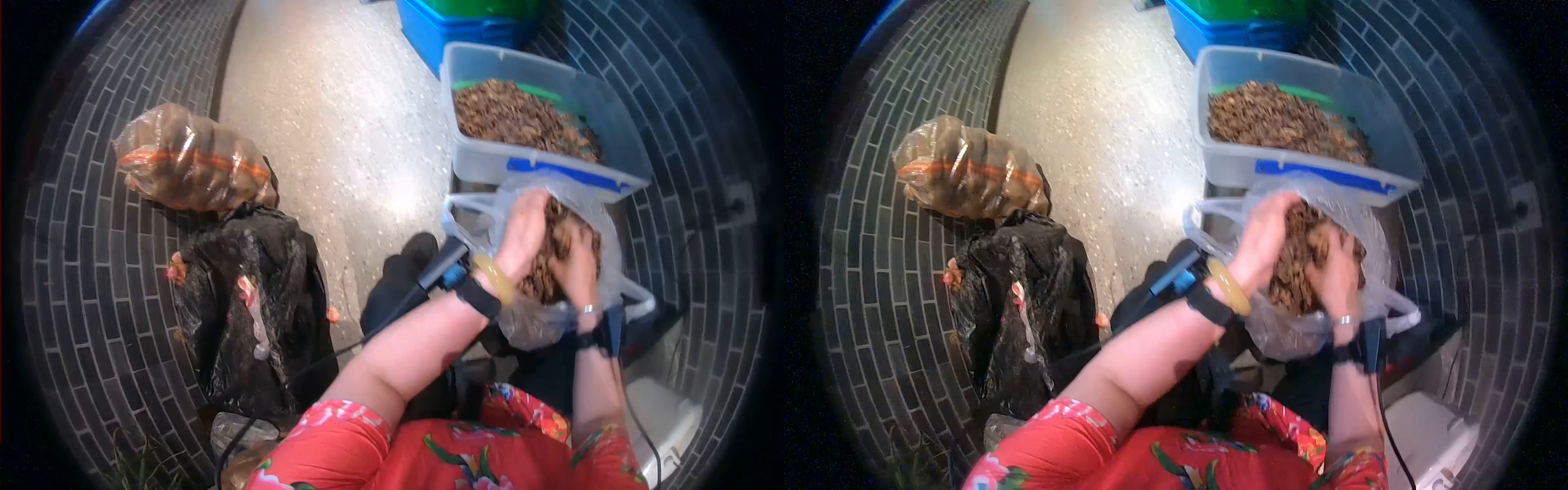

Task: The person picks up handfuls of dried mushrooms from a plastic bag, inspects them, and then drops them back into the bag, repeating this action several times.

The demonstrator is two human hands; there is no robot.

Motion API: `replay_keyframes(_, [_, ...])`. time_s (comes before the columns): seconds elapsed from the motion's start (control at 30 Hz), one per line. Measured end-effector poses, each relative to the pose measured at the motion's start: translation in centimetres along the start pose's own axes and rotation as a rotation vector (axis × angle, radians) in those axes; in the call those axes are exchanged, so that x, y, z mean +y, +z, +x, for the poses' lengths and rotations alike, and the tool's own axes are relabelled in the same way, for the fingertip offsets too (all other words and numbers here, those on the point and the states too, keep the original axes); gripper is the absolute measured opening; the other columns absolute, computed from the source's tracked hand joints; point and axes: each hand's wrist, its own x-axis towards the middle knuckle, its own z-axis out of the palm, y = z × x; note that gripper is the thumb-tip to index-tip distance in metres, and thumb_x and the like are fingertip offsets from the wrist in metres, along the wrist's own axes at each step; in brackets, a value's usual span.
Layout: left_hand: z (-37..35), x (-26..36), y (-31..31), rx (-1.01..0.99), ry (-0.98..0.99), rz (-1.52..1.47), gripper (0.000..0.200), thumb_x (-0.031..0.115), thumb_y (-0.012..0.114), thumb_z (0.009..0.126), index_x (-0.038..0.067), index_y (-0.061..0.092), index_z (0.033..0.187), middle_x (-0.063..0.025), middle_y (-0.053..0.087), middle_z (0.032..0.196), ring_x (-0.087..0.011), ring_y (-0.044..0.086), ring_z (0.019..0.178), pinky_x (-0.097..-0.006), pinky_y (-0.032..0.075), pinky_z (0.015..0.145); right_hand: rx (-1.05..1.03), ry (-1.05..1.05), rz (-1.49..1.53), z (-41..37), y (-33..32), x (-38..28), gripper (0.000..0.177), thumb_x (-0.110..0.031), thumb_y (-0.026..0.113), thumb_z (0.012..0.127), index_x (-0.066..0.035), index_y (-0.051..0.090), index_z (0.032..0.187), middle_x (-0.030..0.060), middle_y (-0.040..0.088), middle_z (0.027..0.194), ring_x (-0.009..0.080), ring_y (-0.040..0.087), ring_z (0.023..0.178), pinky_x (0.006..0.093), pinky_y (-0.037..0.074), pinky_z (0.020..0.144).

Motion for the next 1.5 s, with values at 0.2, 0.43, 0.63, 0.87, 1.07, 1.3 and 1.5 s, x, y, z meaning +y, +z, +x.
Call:
replay_keyframes(0.2, [1.1,1.6,-1.0,-0.052,-0.302,-0.163,0.052,0.049,0.035,0.088,0.005,0.053,0.110,-0.0117,0.043,0.130,-0.0312,0.029,0.125,-0.0499,0.018,0.099,-0.281,0.060,0.324,3.6,-4.1,0.6,0.054,-0.021,0.070,0.074,-0.001,0.048,0.120,0.0118,0.060,0.102,0.0170,0.058,0.092,0.0303,0.049,0.071])
replay_keyframes(0.43, [1.9,0.2,-0.9,-0.123,-0.264,-0.049,0.055,0.048,0.032,0.090,0.003,0.053,0.112,-0.0115,0.047,0.127,-0.0314,0.030,0.125,-0.0463,0.020,0.099,-0.042,0.313,0.299,5.1,-2.6,9.3,0.032,-0.027,0.058,0.084,-0.005,0.060,0.107,0.0040,0.063,0.096,0.0112,0.059,0.083,0.0217,0.045,0.062])
replay_keyframes(0.63, [1.7,-0.3,0.0,-0.147,-0.319,0.042,0.055,0.047,0.031,0.090,0.003,0.054,0.114,-0.0109,0.048,0.126,-0.0286,0.034,0.123,-0.0428,0.019,0.102,-0.092,0.342,0.422,4.5,-4.7,6.7,0.029,-0.026,0.059,0.081,-0.002,0.065,0.096,0.0110,0.066,0.084,0.0162,0.061,0.073,0.0280,0.047,0.065])
replay_keyframes(0.87, [1.7,-1.3,0.6,-0.127,-0.283,0.004,0.048,0.043,0.036,0.090,0.004,0.055,0.109,-0.0079,0.055,0.117,-0.0216,0.041,0.112,-0.0365,0.027,0.094,-0.184,-0.003,0.152,0.7,-2.8,1.8,0.082,-0.021,0.081,0.057,-0.010,0.038,0.126,0.0217,0.045,0.117,0.0352,0.047,0.111,0.0379,0.039,0.093])
replay_keyframes(1.07, [1.7,-1.6,0.4,-0.079,-0.231,-0.027,0.042,0.039,0.039,0.088,0.005,0.056,0.104,-0.0069,0.057,0.112,-0.0203,0.044,0.108,-0.0334,0.029,0.091,-0.209,-0.044,0.064,0.6,-1.1,-0.3,0.098,-0.017,0.082,0.055,-0.021,0.027,0.136,0.0232,0.035,0.128,0.0397,0.044,0.114,0.0405,0.040,0.094])
replay_keyframes(1.3, [2.1,-1.2,0.1,-0.035,-0.251,-0.052,0.041,0.039,0.040,0.088,0.004,0.056,0.103,-0.0081,0.057,0.111,-0.0209,0.045,0.106,-0.0347,0.030,0.089,-0.139,-0.145,-0.048,1.6,0.2,-0.7,0.078,-0.012,0.075,0.063,-0.023,0.038,0.131,0.0267,0.032,0.128,0.0425,0.050,0.104,0.0418,0.044,0.088])
replay_keyframes(1.5, [1.9,-0.6,-0.4,-0.042,-0.290,-0.132,0.040,0.037,0.038,0.089,0.004,0.057,0.100,-0.0082,0.058,0.110,-0.0216,0.045,0.106,-0.0349,0.029,0.090,-0.137,-0.135,0.035,2.9,0.3,0.5,0.042,-0.004,0.064,0.069,-0.012,0.056,0.109,0.0220,0.046,0.113,0.0390,0.053,0.096,0.0405,0.044,0.086])
